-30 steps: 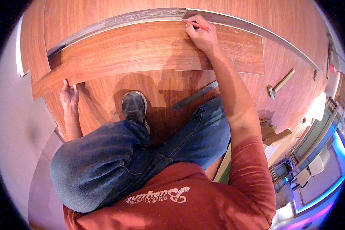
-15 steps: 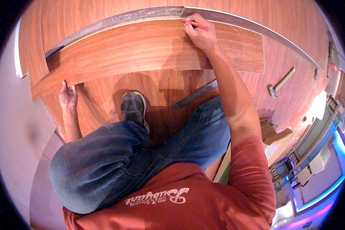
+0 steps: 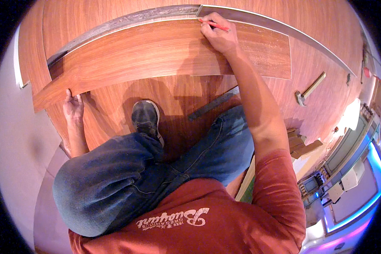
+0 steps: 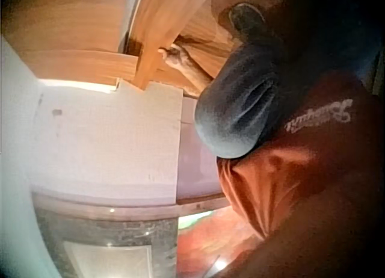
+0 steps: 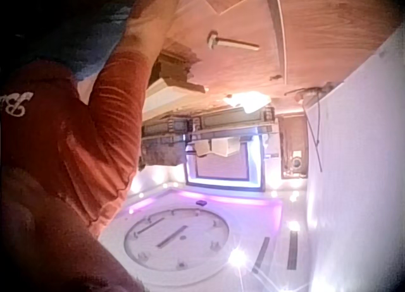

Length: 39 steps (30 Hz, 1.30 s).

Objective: The person cuts a piece of wood flooring using a table saw, then carries it to the installation area. They sit on the floor and fit the wood planks into place, using a hammer to tap them together. They also use a square ruler and pencil to mark measurements on the planks.

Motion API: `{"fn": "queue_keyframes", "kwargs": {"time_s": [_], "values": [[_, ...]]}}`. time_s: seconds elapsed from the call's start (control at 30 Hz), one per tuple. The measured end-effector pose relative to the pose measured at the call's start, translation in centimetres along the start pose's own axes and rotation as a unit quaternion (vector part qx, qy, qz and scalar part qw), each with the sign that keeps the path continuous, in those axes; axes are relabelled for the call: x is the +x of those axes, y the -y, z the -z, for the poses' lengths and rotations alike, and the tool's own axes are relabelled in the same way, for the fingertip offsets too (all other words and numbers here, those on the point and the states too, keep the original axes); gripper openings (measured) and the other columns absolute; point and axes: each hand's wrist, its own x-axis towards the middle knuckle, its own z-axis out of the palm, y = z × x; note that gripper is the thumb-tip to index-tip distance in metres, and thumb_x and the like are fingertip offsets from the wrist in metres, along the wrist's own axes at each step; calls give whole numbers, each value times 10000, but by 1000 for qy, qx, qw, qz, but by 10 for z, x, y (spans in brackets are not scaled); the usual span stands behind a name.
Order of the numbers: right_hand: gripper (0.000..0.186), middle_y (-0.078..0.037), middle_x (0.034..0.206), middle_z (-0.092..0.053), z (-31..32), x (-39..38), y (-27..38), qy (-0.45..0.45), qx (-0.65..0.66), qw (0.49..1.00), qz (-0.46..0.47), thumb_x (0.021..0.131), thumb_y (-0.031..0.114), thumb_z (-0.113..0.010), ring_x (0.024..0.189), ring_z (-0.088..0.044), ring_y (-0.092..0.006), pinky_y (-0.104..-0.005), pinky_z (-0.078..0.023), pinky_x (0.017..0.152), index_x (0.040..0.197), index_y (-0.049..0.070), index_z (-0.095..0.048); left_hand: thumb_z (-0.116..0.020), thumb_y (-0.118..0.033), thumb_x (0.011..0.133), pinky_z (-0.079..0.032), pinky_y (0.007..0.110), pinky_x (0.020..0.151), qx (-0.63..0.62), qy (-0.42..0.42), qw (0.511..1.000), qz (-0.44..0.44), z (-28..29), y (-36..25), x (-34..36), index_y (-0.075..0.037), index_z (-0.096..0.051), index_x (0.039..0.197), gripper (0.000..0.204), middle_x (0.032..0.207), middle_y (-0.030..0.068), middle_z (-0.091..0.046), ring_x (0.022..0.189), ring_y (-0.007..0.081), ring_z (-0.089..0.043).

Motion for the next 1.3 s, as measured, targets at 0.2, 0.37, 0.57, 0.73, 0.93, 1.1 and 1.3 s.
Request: {"fn": "queue_keyframes", "kwargs": {"time_s": [0.2,0.37,0.57,0.73,0.93,1.1,1.3], "values": [[225,-87,829,-734,-3,1,5,10,-12,1000,-11,861,217,-696,742,-677,-185,-331,-557,712,1013,53,-723,-591,-113,1046,-571,352,1046,-18,-1,1000,9,10,-9,-4,-10,-631,1262,242,1255,104,-707,1191,229,-666],[220,-113,824,-730,-3,1,-7,1,-30,1000,0,850,209,-695,737,-685,-205,-336,-558,705,1006,57,-724,-574,-115,1055,-573,348,1043,-24,10,999,25,15,-9,8,-4,-636,1249,232,1249,105,-709,1187,227,-667],[200,-126,816,-724,-3,0,2,2,10,1000,-13,846,204,-691,724,-686,-212,-339,-559,698,982,61,-722,-565,-121,1061,-575,349,1043,-20,14,1000,14,17,-13,4,1,-635,1243,230,1258,105,-705,1185,228,-668],[184,-111,859,-707,3,0,1,42,-11,998,-33,874,168,-674,785,-681,-193,-335,-552,736,1009,47,-703,-563,-128,1064,-579,349,1036,-18,11,1000,18,6,-6,4,5,-636,1236,230,1261,108,-703,1178,233,-671],[51,-45,721,-544,-2,-1,-8,34,77,996,17,883,99,-660,699,-561,-100,-296,-481,640,902,73,-621,-558,-137,1067,-570,354,1046,-15,24,999,38,22,-14,9,3,-637,1240,236,1270,112,-699,1187,240,-668],[68,-25,712,-550,-7,2,-13,20,119,991,58,892,118,-656,687,-546,-96,-277,-478,643,915,60,-630,-557,-145,1069,-561,347,1052,-23,15,999,30,24,-21,7,3,-633,1248,244,1275,112,-695,1209,243,-654],[152,-133,992,-710,36,-81,29,-4,87,995,-45,927,175,-649,964,-685,-300,-405,-549,863,1033,105,-733,-581,-140,1058,-543,359,1071,13,-25,999,26,-11,-1,-2,-11,-619,1270,251,1292,100,-685,1215,231,-641]]}}
